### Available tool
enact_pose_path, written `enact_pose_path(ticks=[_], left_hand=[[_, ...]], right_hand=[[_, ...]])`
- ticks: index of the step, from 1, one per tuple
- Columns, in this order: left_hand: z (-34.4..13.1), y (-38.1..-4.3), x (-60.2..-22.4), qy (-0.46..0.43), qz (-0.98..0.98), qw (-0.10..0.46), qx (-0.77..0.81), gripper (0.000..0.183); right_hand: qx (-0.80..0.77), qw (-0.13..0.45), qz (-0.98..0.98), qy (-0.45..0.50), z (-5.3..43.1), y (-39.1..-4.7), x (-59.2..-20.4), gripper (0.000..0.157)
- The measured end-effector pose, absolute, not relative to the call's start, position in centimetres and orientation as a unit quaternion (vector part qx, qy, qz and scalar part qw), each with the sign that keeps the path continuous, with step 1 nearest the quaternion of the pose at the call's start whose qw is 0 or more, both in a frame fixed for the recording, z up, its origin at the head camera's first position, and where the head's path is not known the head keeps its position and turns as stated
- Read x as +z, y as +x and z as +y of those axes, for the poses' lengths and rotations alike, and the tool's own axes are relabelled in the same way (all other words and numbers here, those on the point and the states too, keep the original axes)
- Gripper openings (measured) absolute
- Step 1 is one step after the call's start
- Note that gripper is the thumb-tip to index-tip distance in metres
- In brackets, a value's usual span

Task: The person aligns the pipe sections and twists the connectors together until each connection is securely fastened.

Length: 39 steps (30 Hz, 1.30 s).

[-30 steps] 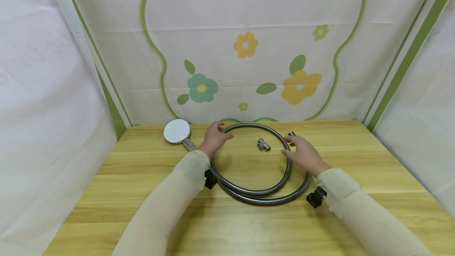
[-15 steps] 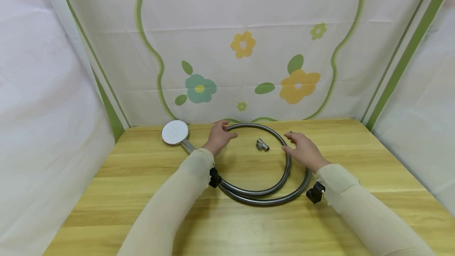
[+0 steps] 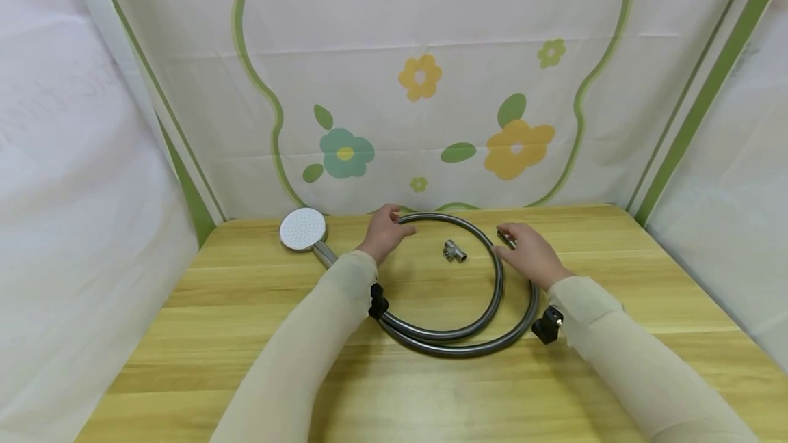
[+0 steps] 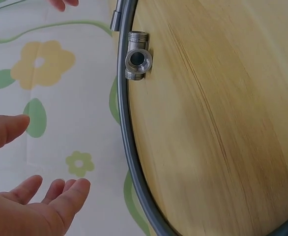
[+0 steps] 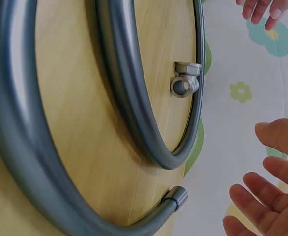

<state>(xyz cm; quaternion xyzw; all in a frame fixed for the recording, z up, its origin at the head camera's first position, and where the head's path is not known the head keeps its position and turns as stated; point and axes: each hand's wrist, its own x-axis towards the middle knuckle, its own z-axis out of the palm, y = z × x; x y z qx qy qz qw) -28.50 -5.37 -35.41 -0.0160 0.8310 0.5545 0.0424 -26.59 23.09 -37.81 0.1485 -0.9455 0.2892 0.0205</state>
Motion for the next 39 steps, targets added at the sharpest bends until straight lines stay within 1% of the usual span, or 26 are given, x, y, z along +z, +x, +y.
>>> enact_pose_path(ticks=[6, 20, 24, 29, 35, 39], left_hand=[[-5.0, -28.8, -35.6, -0.013, 0.834, 0.042, 0.551, 0.062], [-4.5, -29.6, -36.6, 0.0, 0.84, 0.081, 0.536, 0.066], [-4.3, -29.6, -36.6, 0.009, 0.842, 0.08, 0.534, 0.067], [-3.8, -29.6, -36.5, 0.016, 0.835, 0.079, 0.544, 0.066], [-3.1, -29.7, -36.8, 0.009, 0.833, 0.085, 0.547, 0.068], [-2.8, -29.9, -36.9, 0.006, 0.828, 0.09, 0.553, 0.068]], right_hand=[[0.282, 0.026, -0.948, 0.148, 23.5, -27.1, -37.7, 0.055], [0.297, -0.001, -0.946, 0.128, 24.1, -28.4, -37.2, 0.056], [0.295, -0.003, -0.947, 0.125, 24.2, -28.9, -37.2, 0.057], [0.296, -0.011, -0.949, 0.112, 24.3, -29.6, -37.4, 0.057], [0.296, -0.027, -0.95, 0.1, 24.6, -30.3, -38.1, 0.058], [0.29, -0.028, -0.952, 0.097, 24.9, -30.8, -38.6, 0.059]])
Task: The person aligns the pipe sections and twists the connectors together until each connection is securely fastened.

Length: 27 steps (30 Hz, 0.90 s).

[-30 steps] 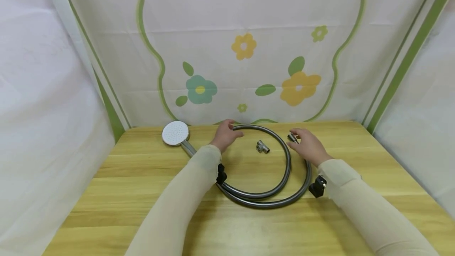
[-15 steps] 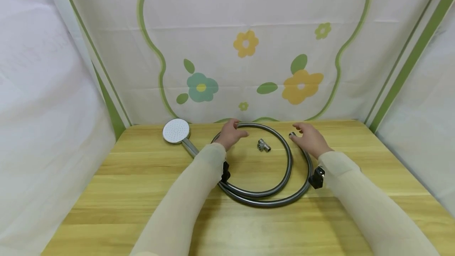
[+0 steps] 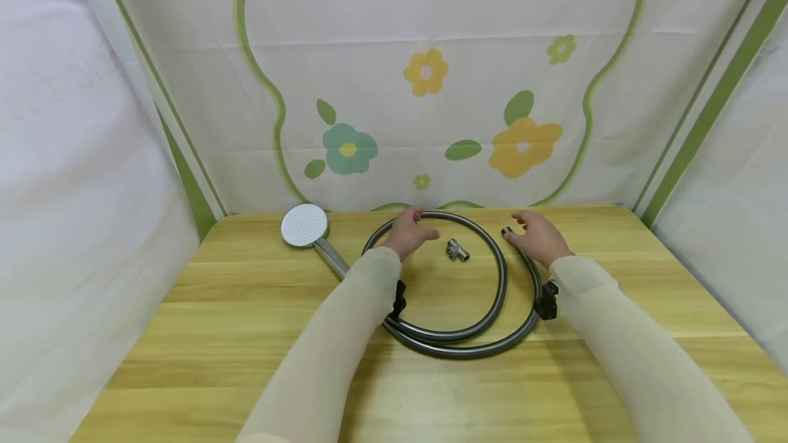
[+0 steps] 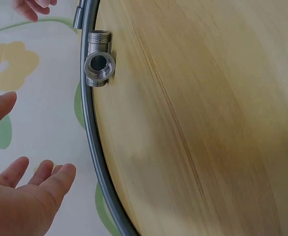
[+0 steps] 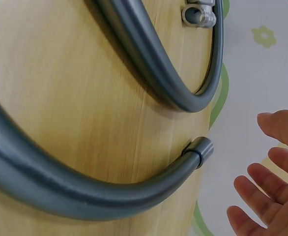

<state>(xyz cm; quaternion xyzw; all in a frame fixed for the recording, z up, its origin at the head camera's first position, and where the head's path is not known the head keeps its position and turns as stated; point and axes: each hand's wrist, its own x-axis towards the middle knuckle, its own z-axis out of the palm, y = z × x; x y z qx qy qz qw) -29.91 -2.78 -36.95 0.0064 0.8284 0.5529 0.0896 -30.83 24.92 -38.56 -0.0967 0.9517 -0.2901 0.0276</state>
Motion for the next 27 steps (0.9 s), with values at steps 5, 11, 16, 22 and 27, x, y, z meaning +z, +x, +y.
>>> enact_pose_path(ticks=[5, 11, 16, 22, 27], left_hand=[[-2.4, -30.1, -37.2, 0.003, 0.826, 0.096, 0.555, 0.069], [-1.7, -30.4, -37.9, 0.001, 0.833, 0.102, 0.543, 0.071], [-1.0, -30.8, -38.9, 0.003, 0.849, 0.112, 0.516, 0.071], [0.0, -30.6, -39.3, 0.015, 0.855, 0.121, 0.504, 0.071], [0.6, -30.7, -39.5, 0.019, 0.862, 0.121, 0.492, 0.072]], right_hand=[[-0.291, 0.026, 0.952, -0.095, 25.4, -31.2, -38.9, 0.059], [-0.287, 0.029, 0.953, -0.092, 25.6, -31.4, -39.4, 0.058], [-0.284, 0.035, 0.955, -0.083, 26.0, -31.9, -40.2, 0.059], [-0.289, 0.058, 0.953, -0.067, 26.5, -32.2, -40.9, 0.063], [-0.285, 0.067, 0.953, -0.073, 27.0, -32.8, -41.5, 0.067]])
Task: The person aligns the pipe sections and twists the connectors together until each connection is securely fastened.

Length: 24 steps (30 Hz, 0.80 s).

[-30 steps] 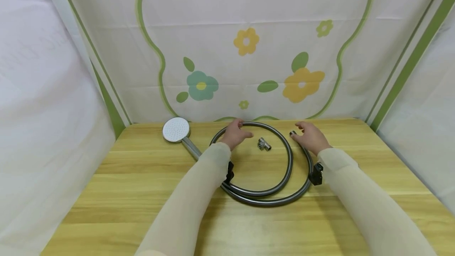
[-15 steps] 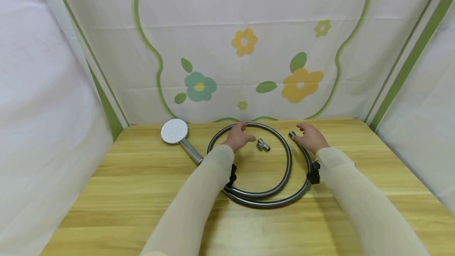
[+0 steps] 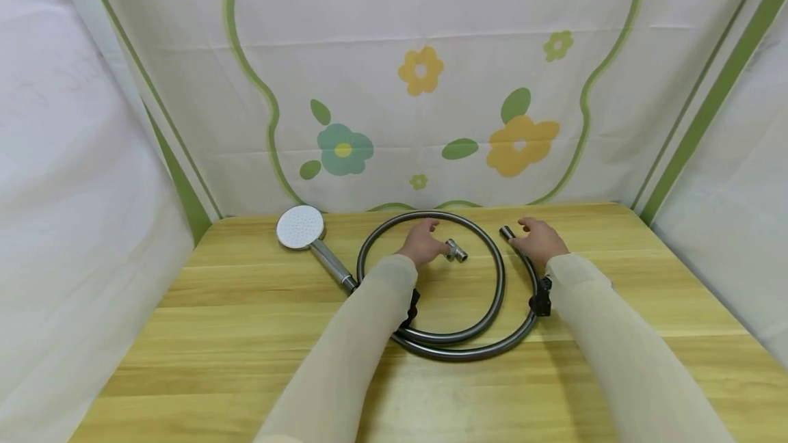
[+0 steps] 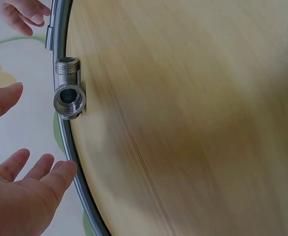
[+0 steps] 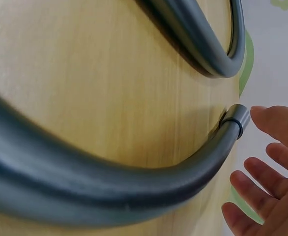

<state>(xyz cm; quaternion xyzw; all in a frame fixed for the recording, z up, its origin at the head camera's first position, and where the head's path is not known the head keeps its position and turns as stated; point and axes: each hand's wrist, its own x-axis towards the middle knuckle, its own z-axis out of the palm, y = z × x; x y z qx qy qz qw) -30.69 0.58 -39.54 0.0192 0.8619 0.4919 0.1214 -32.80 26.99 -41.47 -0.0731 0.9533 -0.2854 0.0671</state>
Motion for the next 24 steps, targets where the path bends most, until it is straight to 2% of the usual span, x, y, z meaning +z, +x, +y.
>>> enact_pose_path(ticks=[12, 24], left_hand=[[1.3, -31.1, -40.3, 0.022, 0.87, 0.135, 0.474, 0.071], [1.9, -31.6, -41.2, 0.044, 0.881, 0.144, 0.448, 0.068]], right_hand=[[-0.267, 0.117, 0.953, -0.078, 26.7, -33.6, -41.8, 0.07], [-0.262, 0.12, 0.955, -0.072, 26.2, -33.6, -41.8, 0.066]])
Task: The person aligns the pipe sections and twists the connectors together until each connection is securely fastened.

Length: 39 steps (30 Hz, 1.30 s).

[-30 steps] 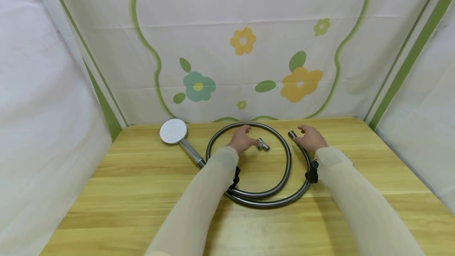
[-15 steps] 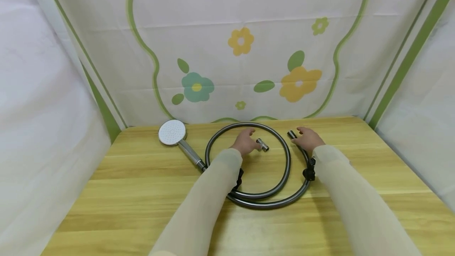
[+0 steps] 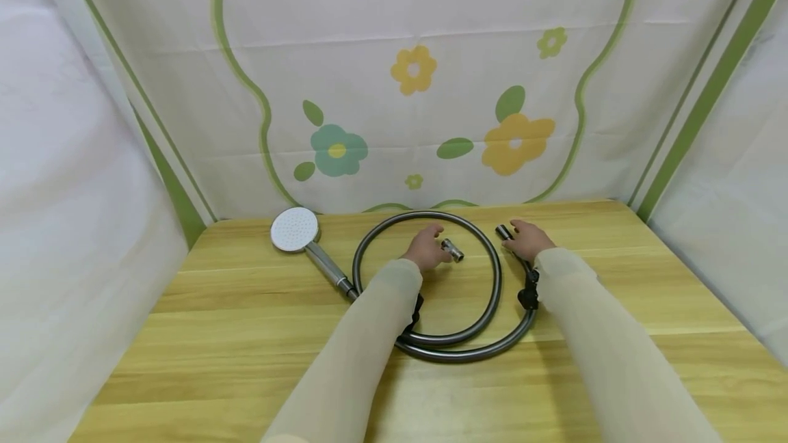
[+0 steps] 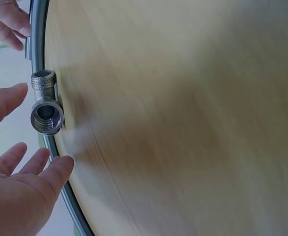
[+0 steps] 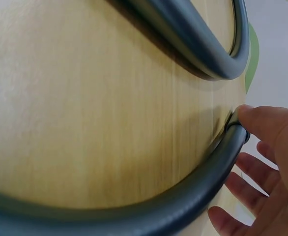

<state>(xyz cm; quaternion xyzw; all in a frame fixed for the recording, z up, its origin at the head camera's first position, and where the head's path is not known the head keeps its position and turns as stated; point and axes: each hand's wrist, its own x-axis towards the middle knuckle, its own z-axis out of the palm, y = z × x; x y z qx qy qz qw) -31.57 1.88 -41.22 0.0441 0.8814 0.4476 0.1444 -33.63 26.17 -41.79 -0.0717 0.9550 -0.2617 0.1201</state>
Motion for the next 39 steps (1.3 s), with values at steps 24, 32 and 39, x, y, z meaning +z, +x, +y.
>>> enact_pose_path(ticks=[24, 32, 39], left_hand=[[2.6, -31.9, -41.6, 0.068, 0.912, 0.132, 0.383, 0.06], [2.9, -31.7, -41.4, 0.082, 0.929, 0.121, 0.341, 0.055], [3.3, -31.6, -41.6, 0.073, 0.928, 0.13, 0.342, 0.054]], right_hand=[[-0.215, 0.098, 0.969, -0.071, 25.7, -35.0, -42.7, 0.055], [-0.217, 0.088, 0.971, -0.048, 25.2, -35.3, -43.2, 0.052], [-0.228, 0.089, 0.969, -0.043, 25.2, -35.5, -43.4, 0.048]])
